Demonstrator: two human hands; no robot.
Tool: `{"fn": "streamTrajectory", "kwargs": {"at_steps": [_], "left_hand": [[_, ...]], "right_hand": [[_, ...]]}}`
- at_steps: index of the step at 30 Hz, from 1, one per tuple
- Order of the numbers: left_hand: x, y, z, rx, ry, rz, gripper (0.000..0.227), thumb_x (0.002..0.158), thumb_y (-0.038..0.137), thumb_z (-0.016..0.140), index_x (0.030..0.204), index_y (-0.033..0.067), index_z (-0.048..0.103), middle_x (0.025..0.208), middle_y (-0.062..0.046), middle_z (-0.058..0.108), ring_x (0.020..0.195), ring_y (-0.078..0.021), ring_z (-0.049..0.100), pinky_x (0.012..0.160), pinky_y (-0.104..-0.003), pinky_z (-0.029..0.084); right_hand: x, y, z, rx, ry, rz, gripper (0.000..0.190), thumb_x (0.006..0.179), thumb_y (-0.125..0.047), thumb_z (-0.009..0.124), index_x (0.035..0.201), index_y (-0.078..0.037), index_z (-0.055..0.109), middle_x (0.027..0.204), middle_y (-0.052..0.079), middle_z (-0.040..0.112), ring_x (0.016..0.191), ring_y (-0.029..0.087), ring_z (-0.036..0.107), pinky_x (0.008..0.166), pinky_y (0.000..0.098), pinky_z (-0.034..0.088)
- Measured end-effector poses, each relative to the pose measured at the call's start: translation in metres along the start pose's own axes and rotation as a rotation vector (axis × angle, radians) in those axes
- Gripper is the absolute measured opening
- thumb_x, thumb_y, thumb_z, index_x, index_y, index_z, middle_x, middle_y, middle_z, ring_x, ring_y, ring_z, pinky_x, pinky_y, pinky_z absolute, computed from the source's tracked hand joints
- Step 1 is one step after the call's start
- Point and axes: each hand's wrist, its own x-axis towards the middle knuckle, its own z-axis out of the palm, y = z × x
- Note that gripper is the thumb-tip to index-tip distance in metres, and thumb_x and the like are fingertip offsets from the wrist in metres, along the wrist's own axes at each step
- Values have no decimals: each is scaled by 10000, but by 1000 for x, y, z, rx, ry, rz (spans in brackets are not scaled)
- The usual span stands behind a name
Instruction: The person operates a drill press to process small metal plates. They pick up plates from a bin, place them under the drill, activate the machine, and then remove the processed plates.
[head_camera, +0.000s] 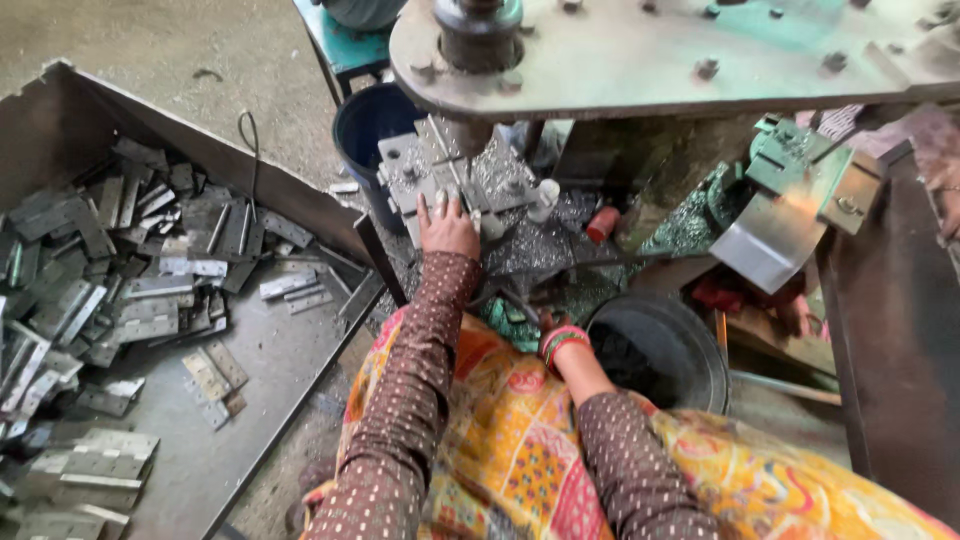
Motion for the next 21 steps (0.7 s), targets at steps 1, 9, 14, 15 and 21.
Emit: {"fn": "streamTrajectory", "kwargs": {"at_steps": [1, 9, 14, 15, 21], "left_hand": [[-9, 0, 2, 4, 31, -2, 246, 966, 205, 537, 1029, 111, 756, 1473, -102, 524, 1437, -239, 385, 1236, -554, 37], [-5, 0, -14, -8, -113, -5, 299, 986, 267, 485, 1005, 155, 762, 1535, -41, 449, 1429, -249, 375, 1206, -572, -41], [18, -3, -23, -26, -191, -47, 264, 943, 222, 508, 991, 175, 763, 1520, -46, 436, 1433, -260, 353, 1182, -570, -59], [20, -5, -26, -12, -162, -41, 266, 947, 221, 506, 992, 166, 763, 1517, -53, 441, 1434, -257, 352, 1179, -569, -57], [14, -4, -28, -49, -202, -28, 306, 996, 256, 476, 1059, 139, 751, 1553, -50, 452, 1361, -190, 437, 1244, -554, -37]], "right_hand": [[-7, 4, 7, -8, -3, -13, 496, 924, -330, 611, 1336, -114, 440, 1245, 232, 588, 1103, 386, 669, 899, 464, 556], [-93, -26, -66, -264, 301, -191, 455, 954, -322, 565, 1339, -113, 445, 1225, 224, 602, 1105, 382, 681, 908, 459, 557], [-66, -19, -54, -58, 127, -39, 589, 987, -489, 410, 1396, -65, 418, 1326, 269, 549, 1200, 418, 595, 996, 479, 493], [-54, -17, -45, 117, 87, 62, 623, 998, -521, 372, 1409, -54, 409, 1348, 280, 534, 1221, 428, 575, 1015, 485, 478], [-28, -5, -30, 32, 31, -95, 647, 1103, -515, 209, 1351, -23, 548, 1389, 257, 575, 1269, 435, 555, 1040, 510, 477]]}}
